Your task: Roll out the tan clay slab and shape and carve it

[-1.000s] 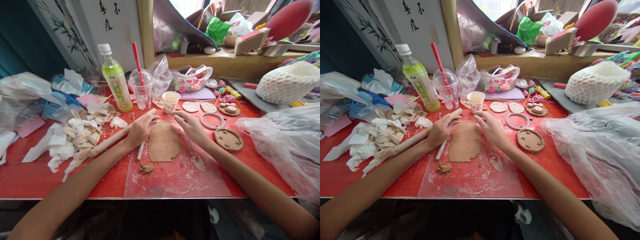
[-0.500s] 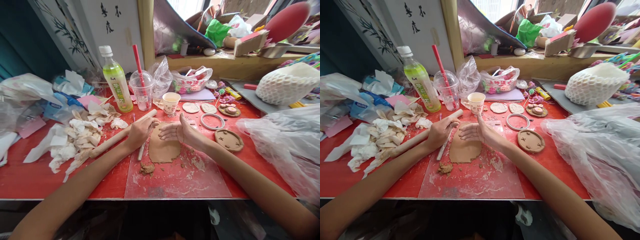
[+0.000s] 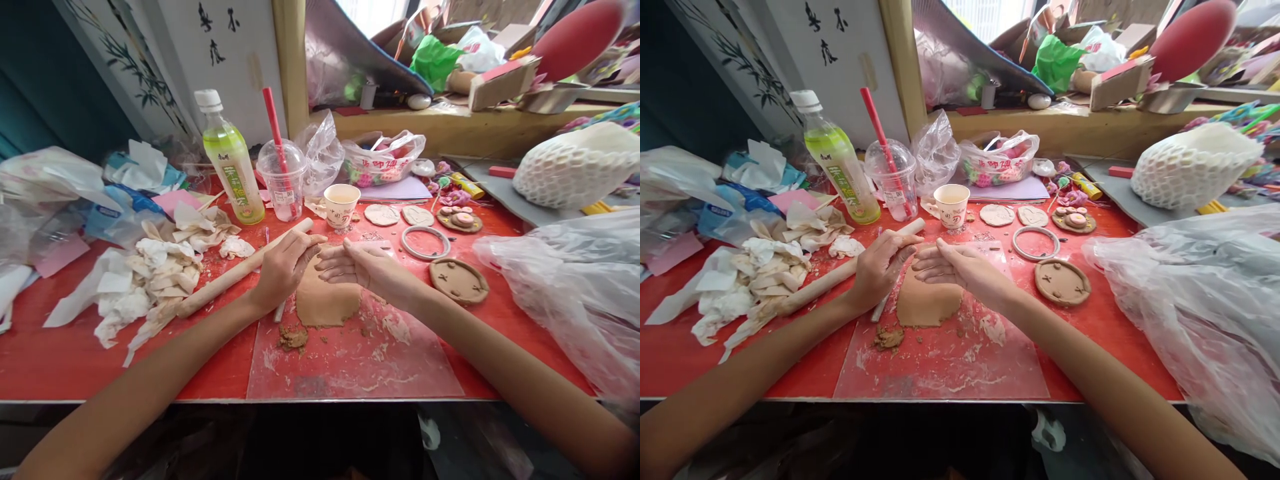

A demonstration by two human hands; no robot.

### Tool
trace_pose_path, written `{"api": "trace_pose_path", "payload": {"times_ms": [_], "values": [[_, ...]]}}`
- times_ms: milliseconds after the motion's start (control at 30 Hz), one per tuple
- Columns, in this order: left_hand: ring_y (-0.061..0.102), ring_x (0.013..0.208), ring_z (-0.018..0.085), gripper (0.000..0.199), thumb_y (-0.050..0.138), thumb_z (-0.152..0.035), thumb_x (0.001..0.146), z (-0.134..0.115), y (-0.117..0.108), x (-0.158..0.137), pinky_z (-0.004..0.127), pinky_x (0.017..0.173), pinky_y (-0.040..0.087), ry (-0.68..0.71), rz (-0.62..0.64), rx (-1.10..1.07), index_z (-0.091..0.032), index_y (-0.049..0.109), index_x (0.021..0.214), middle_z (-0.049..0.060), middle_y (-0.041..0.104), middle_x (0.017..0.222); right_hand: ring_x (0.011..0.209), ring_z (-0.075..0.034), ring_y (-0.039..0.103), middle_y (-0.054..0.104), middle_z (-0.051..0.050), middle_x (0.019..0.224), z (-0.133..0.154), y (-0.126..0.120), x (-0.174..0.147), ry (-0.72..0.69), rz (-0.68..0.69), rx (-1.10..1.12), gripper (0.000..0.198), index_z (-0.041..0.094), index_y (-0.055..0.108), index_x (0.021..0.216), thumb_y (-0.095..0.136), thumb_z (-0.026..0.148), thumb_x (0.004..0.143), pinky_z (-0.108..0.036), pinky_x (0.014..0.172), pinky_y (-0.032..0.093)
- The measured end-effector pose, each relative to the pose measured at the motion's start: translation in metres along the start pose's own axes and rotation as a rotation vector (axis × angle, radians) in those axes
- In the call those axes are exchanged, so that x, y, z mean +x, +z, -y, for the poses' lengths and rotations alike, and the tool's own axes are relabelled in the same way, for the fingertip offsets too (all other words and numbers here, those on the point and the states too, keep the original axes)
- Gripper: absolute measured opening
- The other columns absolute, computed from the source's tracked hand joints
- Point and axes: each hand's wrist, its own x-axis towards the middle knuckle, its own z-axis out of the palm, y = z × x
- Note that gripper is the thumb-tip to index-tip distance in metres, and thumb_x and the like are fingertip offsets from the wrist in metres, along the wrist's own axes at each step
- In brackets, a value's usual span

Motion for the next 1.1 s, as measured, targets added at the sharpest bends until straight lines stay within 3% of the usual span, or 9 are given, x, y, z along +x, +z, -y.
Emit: {"api": "trace_pose_path", "payload": {"times_ms": [133,300,667,1100], "values": [[0.056,0.095,0.012,0.018,0.045,-0.019,0.091,-0.0002,0.0011,0.0006,0.025,0.087,0.045,-0.018,0.022,-0.045,-0.020,0.057,0.105,0.002,0.059,0.098,0.082,-0.014,0.066,0.070,-0.007,0.088,0.0015,-0.0049,0.0004,-0.012,-0.084,-0.036,0.022,0.015,0.067,0.093,0.065,0.029,0.077,-0.029,0.084,0.050],[0.055,0.095,0.012,0.018,0.044,-0.019,0.091,-0.0004,0.0011,0.0020,0.027,0.087,0.044,-0.037,0.072,-0.055,-0.020,0.057,0.104,0.002,0.058,0.097,0.067,-0.010,0.064,0.068,-0.004,0.077,0.0015,-0.0071,0.0004,-0.010,-0.153,-0.036,0.013,0.015,0.067,0.079,0.069,0.026,0.072,-0.023,0.072,0.052],[0.055,0.093,0.013,0.017,0.044,-0.018,0.091,0.0010,0.0020,0.0016,0.026,0.085,0.044,-0.015,0.109,-0.058,-0.018,0.056,0.102,0.002,0.058,0.095,0.059,-0.007,0.057,0.063,-0.002,0.070,0.0047,-0.0006,-0.0009,-0.014,-0.143,-0.100,0.009,0.014,0.064,0.072,0.065,0.023,0.072,-0.019,0.058,0.045],[0.055,0.094,0.012,0.016,0.045,-0.017,0.090,0.0020,0.0034,0.0016,0.026,0.086,0.044,-0.008,0.117,-0.053,-0.018,0.057,0.102,0.002,0.059,0.096,0.058,-0.007,0.052,0.059,0.000,0.067,0.0050,-0.0022,-0.0019,-0.067,-0.155,-0.186,0.006,0.015,0.060,0.067,0.061,0.019,0.072,-0.022,0.060,0.041]]}}
